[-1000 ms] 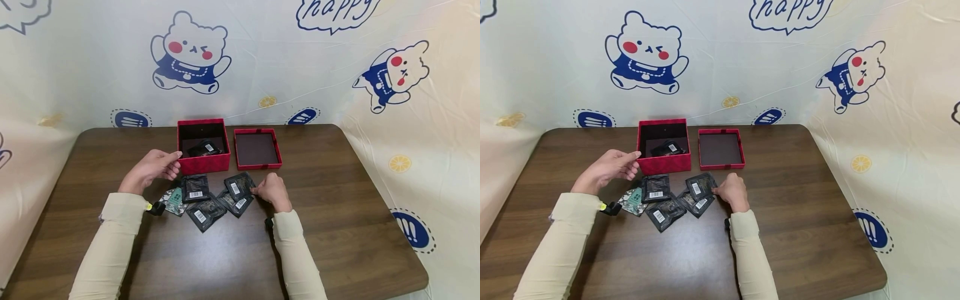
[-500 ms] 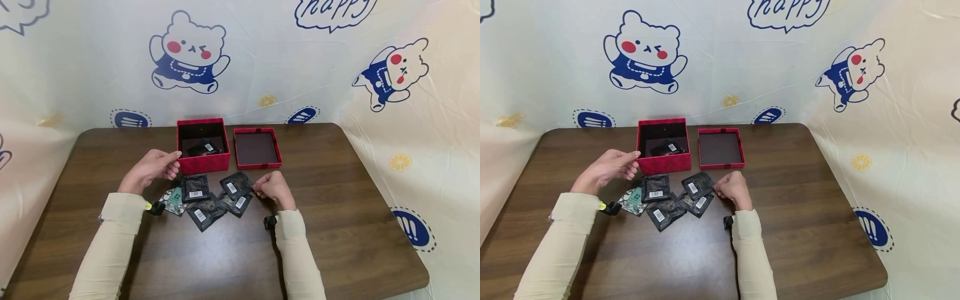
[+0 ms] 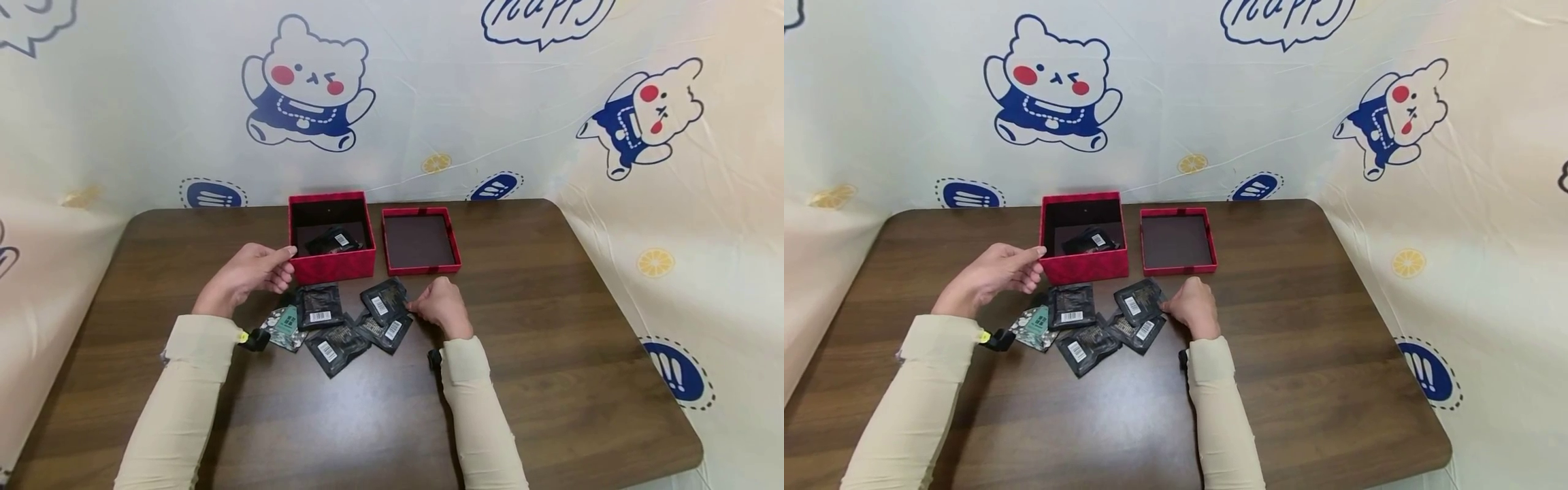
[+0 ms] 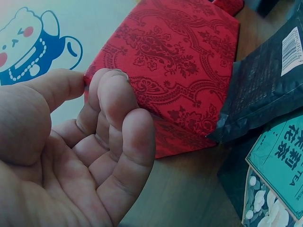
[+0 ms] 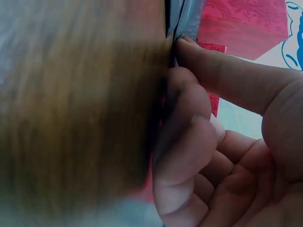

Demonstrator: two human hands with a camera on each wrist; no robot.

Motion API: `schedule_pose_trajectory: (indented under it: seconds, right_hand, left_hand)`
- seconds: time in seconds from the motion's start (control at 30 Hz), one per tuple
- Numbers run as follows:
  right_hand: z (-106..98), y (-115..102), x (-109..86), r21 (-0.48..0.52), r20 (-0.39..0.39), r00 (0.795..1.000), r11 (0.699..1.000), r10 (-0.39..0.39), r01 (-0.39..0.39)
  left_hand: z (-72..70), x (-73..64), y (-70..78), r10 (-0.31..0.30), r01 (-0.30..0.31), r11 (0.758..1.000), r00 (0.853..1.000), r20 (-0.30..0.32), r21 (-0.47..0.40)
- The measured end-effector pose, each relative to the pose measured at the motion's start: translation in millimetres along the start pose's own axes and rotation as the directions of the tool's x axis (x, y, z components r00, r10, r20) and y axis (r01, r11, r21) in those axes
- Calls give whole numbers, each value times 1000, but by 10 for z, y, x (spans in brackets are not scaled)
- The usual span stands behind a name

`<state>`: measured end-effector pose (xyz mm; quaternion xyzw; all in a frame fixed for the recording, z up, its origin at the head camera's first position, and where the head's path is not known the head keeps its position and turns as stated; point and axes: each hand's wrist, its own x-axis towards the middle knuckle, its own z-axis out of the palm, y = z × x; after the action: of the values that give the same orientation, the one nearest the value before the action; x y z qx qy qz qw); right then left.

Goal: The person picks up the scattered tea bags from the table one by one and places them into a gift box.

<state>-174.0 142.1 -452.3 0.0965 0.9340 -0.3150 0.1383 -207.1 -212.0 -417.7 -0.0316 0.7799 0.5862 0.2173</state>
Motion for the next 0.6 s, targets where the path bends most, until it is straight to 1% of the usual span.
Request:
schedule_pose_trajectory:
  seconds: [0.07, 0.17, 0.27, 0.4, 0.5, 0.6]
  right_hand:
    - [7, -1, -3, -12, 3, 1000, 1000, -4, 4]
    - [-7, -5, -15, 3, 16, 1000, 1000, -6, 6]
    - [-30, -8, -23, 45, 24, 1000, 999, 1, -2]
    - [-51, -3, -22, 126, 13, 1000, 992, 4, -5]
    - [-63, 7, -24, 164, 14, 1000, 986, -7, 5]
    - [-78, 22, -32, 197, 35, 999, 980, -30, 22]
  left_hand:
    - [4, -1, 2, 0, 0, 1000, 1000, 2, -3]
    - [4, -6, 10, 5, -5, 1000, 1000, 8, 1]
    - [4, -11, 20, 4, -4, 1000, 1000, 7, 1]
    - [-3, -3, 14, 1, -1, 1000, 1000, 4, 2]
    - [-9, 6, 2, -1, 1, 1000, 1000, 0, 8]
    - [-13, 14, -7, 1, -1, 1000, 1000, 0, 14]
